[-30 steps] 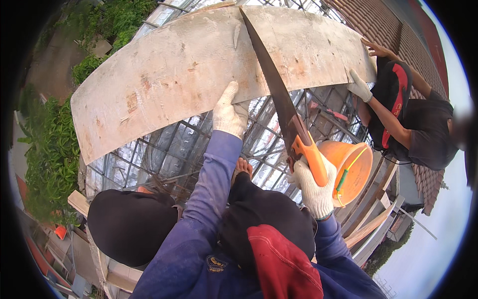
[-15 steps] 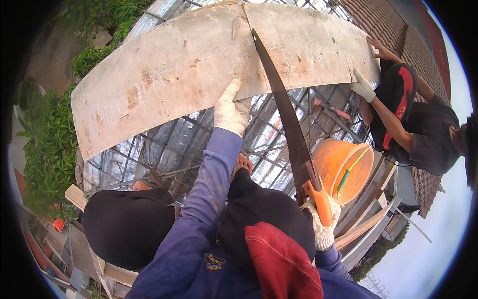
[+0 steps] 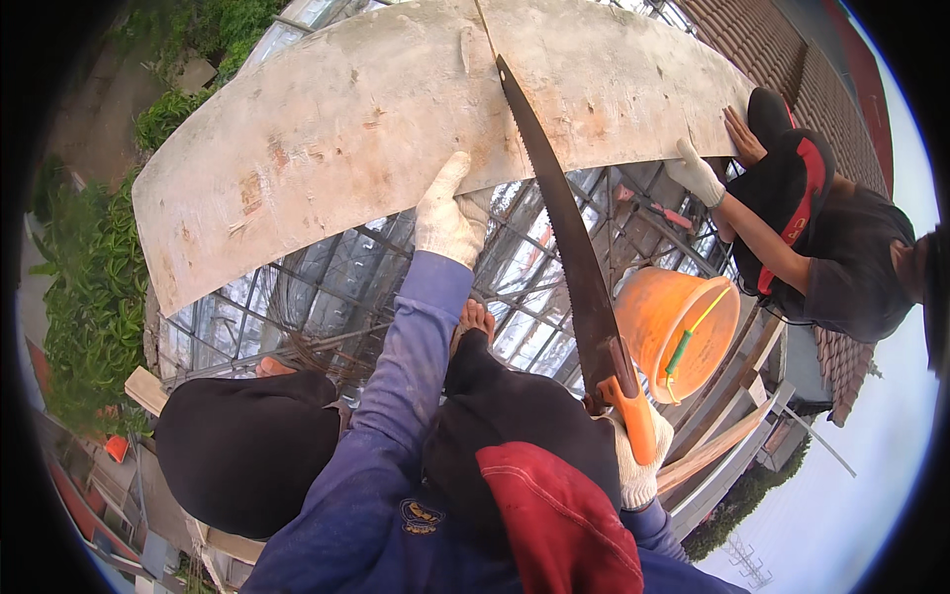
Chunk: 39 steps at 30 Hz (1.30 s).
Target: The person positions a wooden plank on a metal scaffolding grid on a rooftop and then uses a hand saw to cut the plank. The person holds the plank steady with one hand while sawing with the other.
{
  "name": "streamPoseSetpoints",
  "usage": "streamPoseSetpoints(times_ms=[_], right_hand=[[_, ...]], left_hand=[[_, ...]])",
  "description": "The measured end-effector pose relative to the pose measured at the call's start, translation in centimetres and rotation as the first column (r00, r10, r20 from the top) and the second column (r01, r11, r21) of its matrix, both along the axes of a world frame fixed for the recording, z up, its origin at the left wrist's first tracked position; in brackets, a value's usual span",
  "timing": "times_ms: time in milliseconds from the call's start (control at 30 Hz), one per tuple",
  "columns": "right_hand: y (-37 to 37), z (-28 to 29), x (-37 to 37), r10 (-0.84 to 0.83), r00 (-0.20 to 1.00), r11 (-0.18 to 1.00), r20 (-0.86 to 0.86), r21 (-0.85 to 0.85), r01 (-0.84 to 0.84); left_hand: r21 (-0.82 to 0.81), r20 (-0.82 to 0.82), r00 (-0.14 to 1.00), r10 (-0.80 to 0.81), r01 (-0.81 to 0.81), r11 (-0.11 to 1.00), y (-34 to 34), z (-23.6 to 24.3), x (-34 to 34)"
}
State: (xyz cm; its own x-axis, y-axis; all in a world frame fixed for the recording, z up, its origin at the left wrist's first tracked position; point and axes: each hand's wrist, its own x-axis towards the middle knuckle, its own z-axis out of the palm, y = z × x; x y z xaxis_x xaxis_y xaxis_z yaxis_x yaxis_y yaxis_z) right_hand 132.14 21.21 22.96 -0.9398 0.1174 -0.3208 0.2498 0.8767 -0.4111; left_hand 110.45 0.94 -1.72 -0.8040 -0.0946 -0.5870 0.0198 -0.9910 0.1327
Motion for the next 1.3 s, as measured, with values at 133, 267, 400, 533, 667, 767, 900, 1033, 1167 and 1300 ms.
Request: streamPoseSetpoints(times_ms=[133, 267, 400, 533, 667, 767, 900, 1033, 1167, 1300], right_hand=[[-4.2, -4.9, -15.1, -0.218, 0.951, 0.766, 0.221, -0.564, 0.307], [-5.6, -6.0, -15.7, -0.266, 0.958, 0.741, 0.108, -0.612, 0.275], [-0.9, -0.1, -2.6, 0.124, 0.992, 0.947, 0.002, 0.297, -0.119], [-3.2, -0.5, -9.6, -0.247, 0.947, 0.944, 0.203, -0.172, 0.283], [-5.7, -5.8, -20.5, -0.167, 0.984, 0.696, 0.067, -0.699, 0.166], [-3.2, -2.3, -10.0, -0.273, 0.952, 0.858, 0.136, -0.413, 0.305], [-1.5, 3.8, -0.8, -0.037, 0.990, 0.983, 0.134, 0.184, 0.012], [-3.4, -3.4, -13.0, -0.169, 0.982, 0.830, 0.088, -0.524, 0.190], [-5.0, -5.6, -17.5, -0.220, 0.972, 0.746, 0.080, -0.629, 0.220], [-2.5, 0.5, -8.9, -0.274, 0.912, 0.932, 0.306, -0.149, 0.330]], left_hand=[[0.025, -0.044, 0.999, -0.008, 0.010, 1.000, 0.7, 0.2, 1.4], [0.044, 0.037, 0.997, -0.073, 0.071, 0.997, 0.1, -0.1, -0.1], [-0.067, 0.034, 0.999, -0.041, 0.043, 0.997, -1.0, 0.9, -0.1], [-0.041, 0.007, 0.999, -0.044, 0.044, 0.998, -0.3, 0.8, 1.2], [0.058, -0.009, 0.997, -0.074, 0.075, 0.996, 0.5, -0.1, 0.9], [0.023, 0.005, 0.999, -0.042, 0.042, 0.999, -0.1, 0.8, 0.6], [-0.044, -0.009, 0.998, -0.060, 0.060, 0.997, -0.2, 2.0, 1.0], [0.008, -0.068, 0.995, -0.067, 0.068, 0.998, 0.2, 1.1, 2.1], [0.033, 0.027, 0.991, -0.130, 0.129, 0.991, 1.1, 1.4, 1.5], [-0.052, 0.061, 0.998, -0.036, 0.039, 0.998, 0.1, 1.7, 1.9]])
